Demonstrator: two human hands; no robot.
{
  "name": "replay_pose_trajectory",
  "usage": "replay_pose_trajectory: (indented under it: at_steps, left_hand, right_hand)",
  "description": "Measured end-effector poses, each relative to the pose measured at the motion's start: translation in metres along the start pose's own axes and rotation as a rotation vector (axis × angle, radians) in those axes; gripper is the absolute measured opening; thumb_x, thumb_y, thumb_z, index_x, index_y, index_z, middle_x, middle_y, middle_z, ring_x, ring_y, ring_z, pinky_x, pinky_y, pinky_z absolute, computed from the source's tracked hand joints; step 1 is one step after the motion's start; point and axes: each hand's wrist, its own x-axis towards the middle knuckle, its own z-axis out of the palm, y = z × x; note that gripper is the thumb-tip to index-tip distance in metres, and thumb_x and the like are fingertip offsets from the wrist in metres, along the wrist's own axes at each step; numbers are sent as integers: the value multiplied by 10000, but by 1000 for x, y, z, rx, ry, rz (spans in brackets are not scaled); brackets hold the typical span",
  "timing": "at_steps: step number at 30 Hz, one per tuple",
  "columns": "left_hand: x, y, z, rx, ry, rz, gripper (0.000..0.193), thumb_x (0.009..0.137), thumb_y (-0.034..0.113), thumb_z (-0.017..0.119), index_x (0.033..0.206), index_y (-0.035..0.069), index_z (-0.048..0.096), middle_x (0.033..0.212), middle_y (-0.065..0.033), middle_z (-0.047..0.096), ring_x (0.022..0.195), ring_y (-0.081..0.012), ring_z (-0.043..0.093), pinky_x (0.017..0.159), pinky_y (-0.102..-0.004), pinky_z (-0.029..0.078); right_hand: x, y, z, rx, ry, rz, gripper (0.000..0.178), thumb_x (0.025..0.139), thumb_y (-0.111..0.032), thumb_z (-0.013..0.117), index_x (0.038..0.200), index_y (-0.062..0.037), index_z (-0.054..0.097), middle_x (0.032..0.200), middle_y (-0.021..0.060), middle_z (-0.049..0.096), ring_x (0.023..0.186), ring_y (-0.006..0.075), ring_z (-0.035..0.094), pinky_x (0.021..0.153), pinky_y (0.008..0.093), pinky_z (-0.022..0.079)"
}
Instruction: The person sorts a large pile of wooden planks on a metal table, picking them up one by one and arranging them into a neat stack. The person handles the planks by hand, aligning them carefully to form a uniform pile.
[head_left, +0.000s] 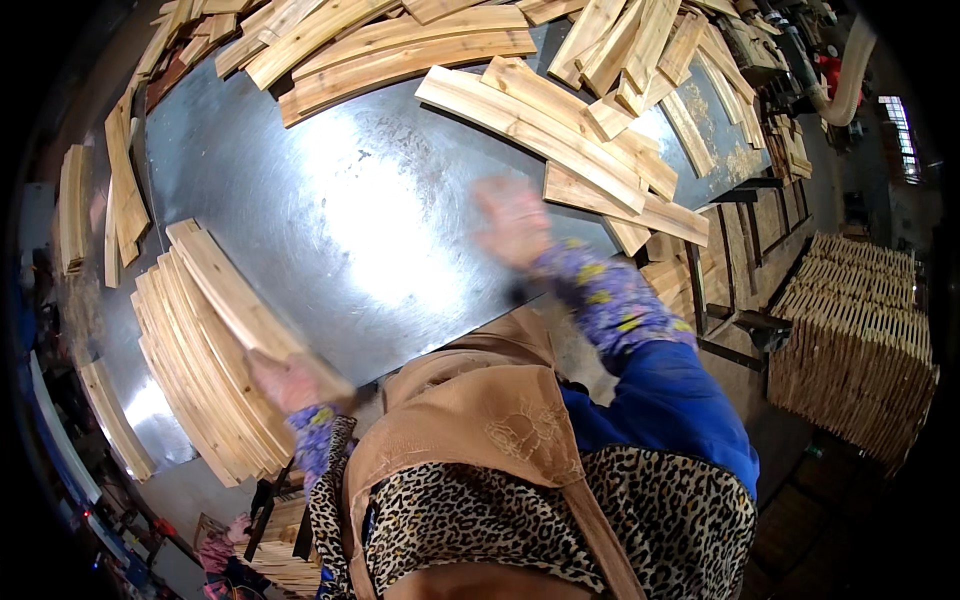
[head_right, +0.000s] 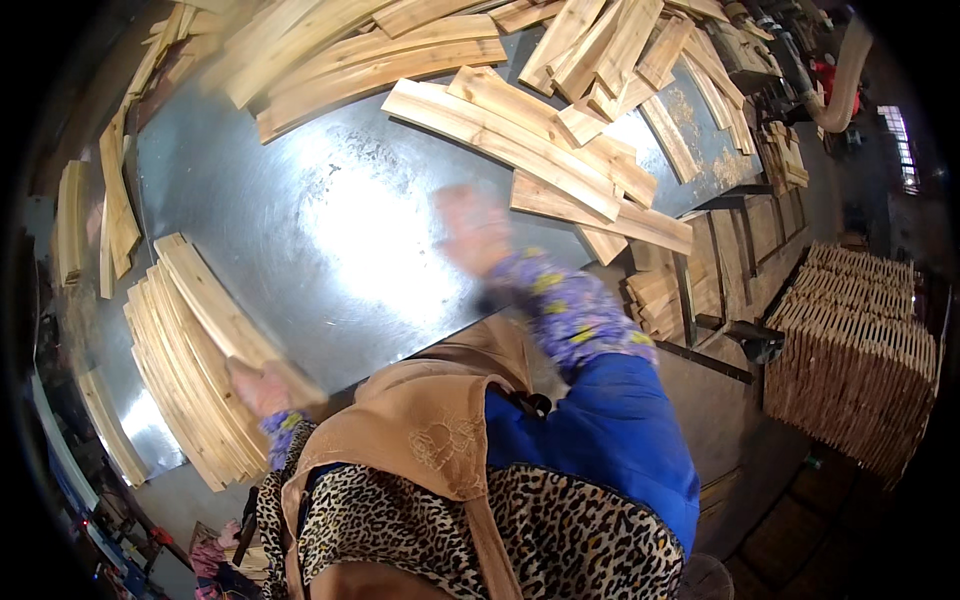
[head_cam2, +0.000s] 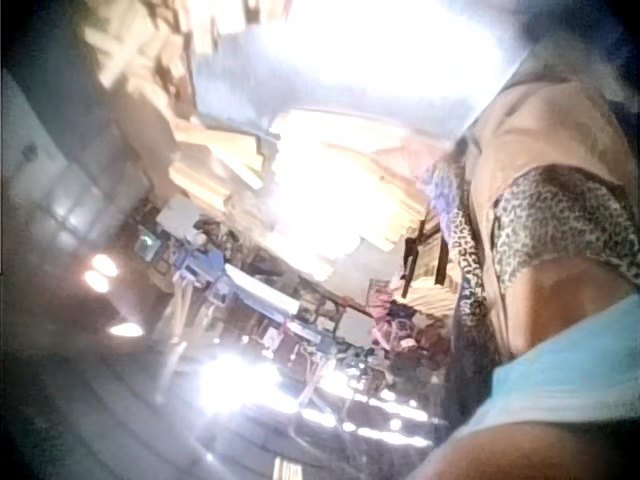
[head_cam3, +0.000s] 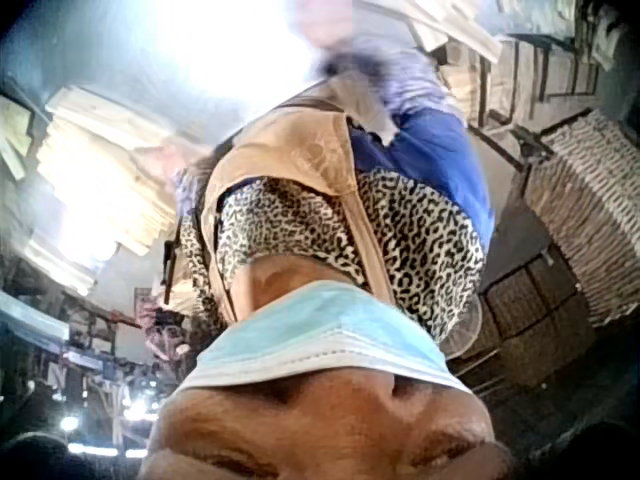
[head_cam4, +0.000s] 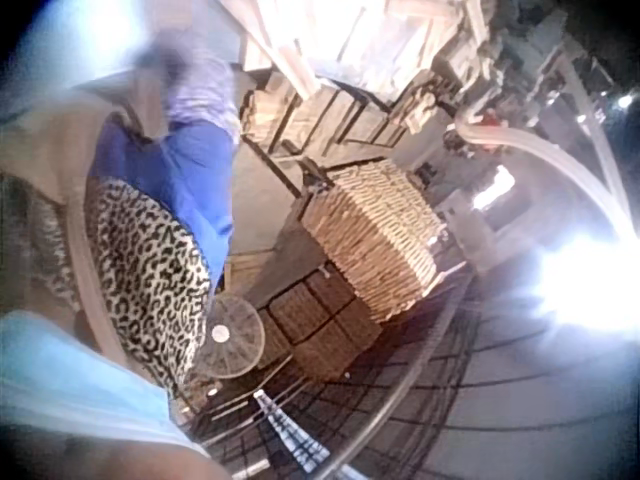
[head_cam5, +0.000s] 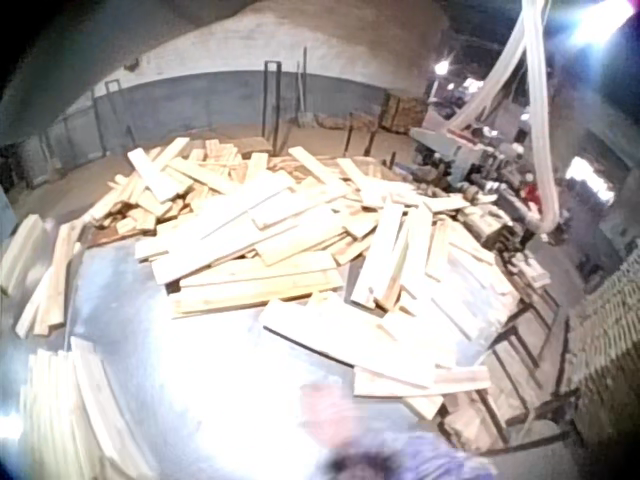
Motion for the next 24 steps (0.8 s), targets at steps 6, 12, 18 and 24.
replay_pose_trajectory:
  at_steps: [6,12,18,24]
  left_hand:
    - [87,-142,-48,968,420,461,792,931,405,804,1638,183,523,1702,-223,466,1518,-403,500,1249,-479,422]
    - [36,13,43,326,167,810,530,924,272,813,1369,7,702,1355,-280,706,1290,-455,653,1134,-538,507]
    - [-113,160,207,-407,-950,627,991,968,437,779,1697,-67,337,1611,-318,552,1502,-403,538,1273,-454,404]
    - [-123,196,201,-595,-902,205,702,993,412,789,1454,-89,619,1317,-235,745,1184,-337,710,1087,-412,542]
  right_hand:
    - [-9,163,-80,-401,-73,260,813,854,-385,819,1555,-104,517,1581,227,539,1495,426,484,1172,552,494]
    - [46,180,-126,-189,-313,386,678,924,-483,722,1456,-71,640,1323,219,739,1274,399,686,1108,481,549]
    - [148,109,-111,906,-97,292,521,1068,-315,737,1437,48,683,1250,78,788,1076,184,735,965,326,596]
    - [209,73,-12,1804,-75,729,334,1062,-313,707,1272,-53,724,1367,141,743,1218,297,724,1044,408,588]
